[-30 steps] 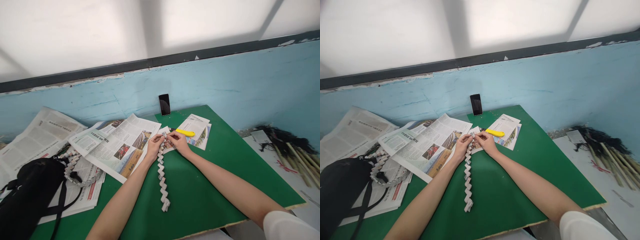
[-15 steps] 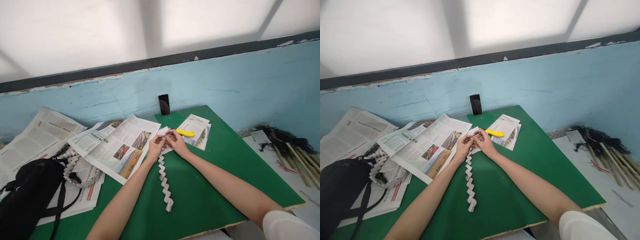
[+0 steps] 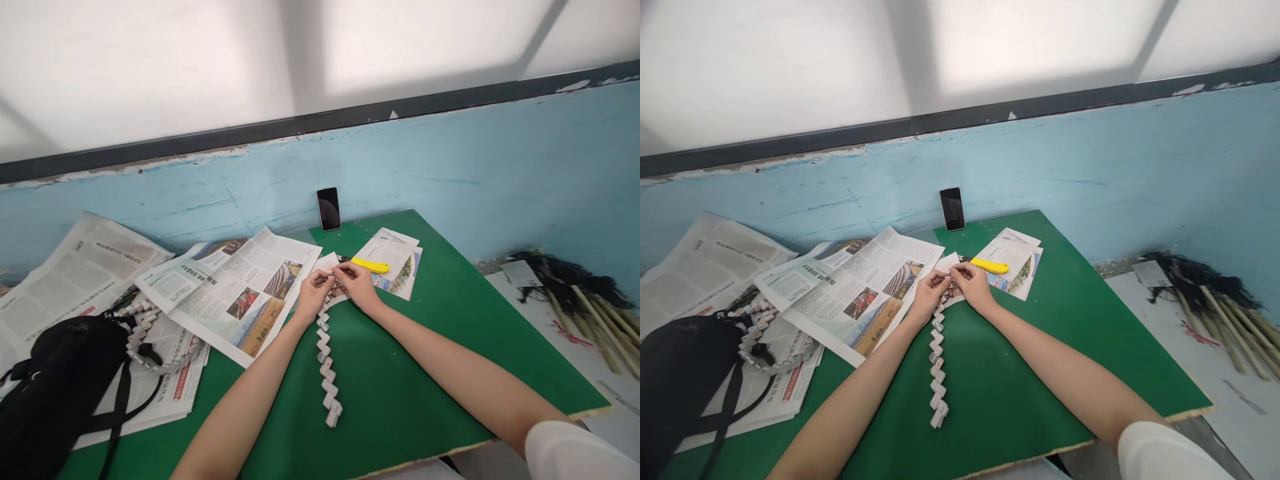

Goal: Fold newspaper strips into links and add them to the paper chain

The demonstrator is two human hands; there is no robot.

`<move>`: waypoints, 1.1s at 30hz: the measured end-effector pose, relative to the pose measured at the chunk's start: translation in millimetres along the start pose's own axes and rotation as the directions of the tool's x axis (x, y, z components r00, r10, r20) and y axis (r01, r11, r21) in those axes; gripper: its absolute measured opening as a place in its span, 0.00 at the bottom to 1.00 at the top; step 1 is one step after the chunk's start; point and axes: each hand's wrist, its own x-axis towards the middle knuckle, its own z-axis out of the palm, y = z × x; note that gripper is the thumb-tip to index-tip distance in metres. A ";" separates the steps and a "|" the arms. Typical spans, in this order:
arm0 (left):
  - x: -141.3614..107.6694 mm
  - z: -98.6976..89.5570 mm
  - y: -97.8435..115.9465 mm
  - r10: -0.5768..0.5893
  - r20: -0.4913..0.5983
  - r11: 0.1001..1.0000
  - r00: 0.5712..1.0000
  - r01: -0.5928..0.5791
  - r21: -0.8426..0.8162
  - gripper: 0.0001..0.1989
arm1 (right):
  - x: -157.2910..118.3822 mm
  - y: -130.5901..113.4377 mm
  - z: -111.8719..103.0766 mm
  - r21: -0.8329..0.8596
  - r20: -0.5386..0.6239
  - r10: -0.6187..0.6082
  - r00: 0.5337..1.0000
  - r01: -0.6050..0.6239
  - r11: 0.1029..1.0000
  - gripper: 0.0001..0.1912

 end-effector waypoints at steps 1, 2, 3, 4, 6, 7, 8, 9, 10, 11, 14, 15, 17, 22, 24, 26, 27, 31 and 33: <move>-0.2 0.1 0.1 -0.002 0.003 1.000 1.000 0.002 -0.002 0.18 | -0.2 -0.1 0.5 0.015 0.003 0.015 1.000 -0.015 1.000 0.12; -0.4 0.2 0.2 -0.003 0.007 1.000 1.000 0.003 -0.002 0.19 | -0.5 -0.1 1.1 0.036 0.014 0.034 0.999 -0.034 0.999 0.12; -0.6 0.3 0.2 -0.005 0.013 1.000 1.000 0.005 0.002 0.19 | -1.0 0.0 1.9 0.060 0.031 0.056 0.998 -0.058 0.997 0.12; -0.8 0.3 0.0 -0.006 0.020 1.000 1.000 0.006 0.009 0.19 | -1.6 0.2 2.6 0.083 0.051 0.078 0.996 -0.082 0.993 0.12; -1.1 0.2 -0.7 0.000 0.029 0.999 1.000 -0.001 0.033 0.20 | -2.8 0.8 4.1 0.110 0.090 0.110 0.990 -0.119 0.987 0.12; -1.2 0.1 -1.1 0.007 0.031 0.999 1.000 -0.009 0.043 0.20 | -3.2 1.1 4.6 0.112 0.093 0.113 0.989 -0.123 0.986 0.12; -1.2 0.0 -1.5 0.015 0.032 0.999 0.999 -0.016 0.048 0.20 | -3.4 1.4 5.0 0.102 0.081 0.106 0.991 -0.114 0.988 0.12; -1.3 -0.1 -1.8 0.022 0.033 0.998 0.999 -0.023 0.050 0.20 | -3.4 1.4 5.1 0.080 0.057 0.089 0.994 -0.093 0.992 0.12; -1.3 -0.2 -2.0 0.029 0.034 0.998 0.999 -0.031 0.049 0.19 | -3.2 1.3 5.1 0.044 0.029 0.066 0.997 -0.068 0.997 0.13; -1.3 -0.3 -2.2 0.037 0.036 0.998 0.999 -0.039 0.049 0.19 | -2.9 0.8 4.9 -0.008 0.003 0.043 0.999 -0.043 0.999 0.14; -0.9 -0.7 -3.0 0.051 0.041 0.997 0.998 -0.054 0.050 0.18 | -1.9 -1.2 4.1 -0.180 -0.011 0.012 1.000 -0.014 0.984 0.13; -0.7 -0.8 -3.4 0.050 0.039 0.997 0.998 -0.052 0.050 0.18 | -1.7 -1.7 3.8 -0.215 -0.004 0.017 1.000 -0.018 0.977 0.13; -0.3 -0.8 -4.3 0.036 0.030 0.998 0.999 -0.037 0.044 0.18 | -1.7 -2.2 3.6 -0.240 0.004 0.031 1.000 -0.029 0.970 0.13; -0.3 -0.2 -4.4 0.019 0.031 0.999 0.999 -0.020 0.039 0.20 | -2.9 -0.1 3.6 -0.247 -0.008 0.028 1.000 -0.029 0.969 0.13; -0.5 -0.2 -3.8 0.023 0.035 0.999 0.999 -0.024 0.037 0.20 | -2.9 0.6 3.4 -0.241 -0.012 0.025 1.000 -0.027 0.970 0.13; -0.3 -0.8 -3.6 0.017 0.029 0.999 0.999 -0.018 0.030 0.20 | -2.5 0.8 3.1 -0.199 0.008 0.041 0.999 -0.039 0.979 0.13; 0.2 -1.4 -3.7 0.010 0.025 1.000 1.000 -0.011 0.026 0.20 | -2.2 0.7 2.9 -0.163 0.027 0.054 0.998 -0.049 0.985 0.13; 3.5 -4.2 -4.7 -0.010 0.017 1.000 1.000 0.010 -0.018 0.19 | -1.7 -1.1 2.0 0.007 0.071 0.063 0.995 -0.064 0.998 0.15; 4.9 -5.0 -4.7 -0.024 0.035 0.998 0.999 0.026 -0.063 0.19 | -1.9 -2.7 1.7 0.050 0.076 0.050 0.996 -0.054 0.997 0.15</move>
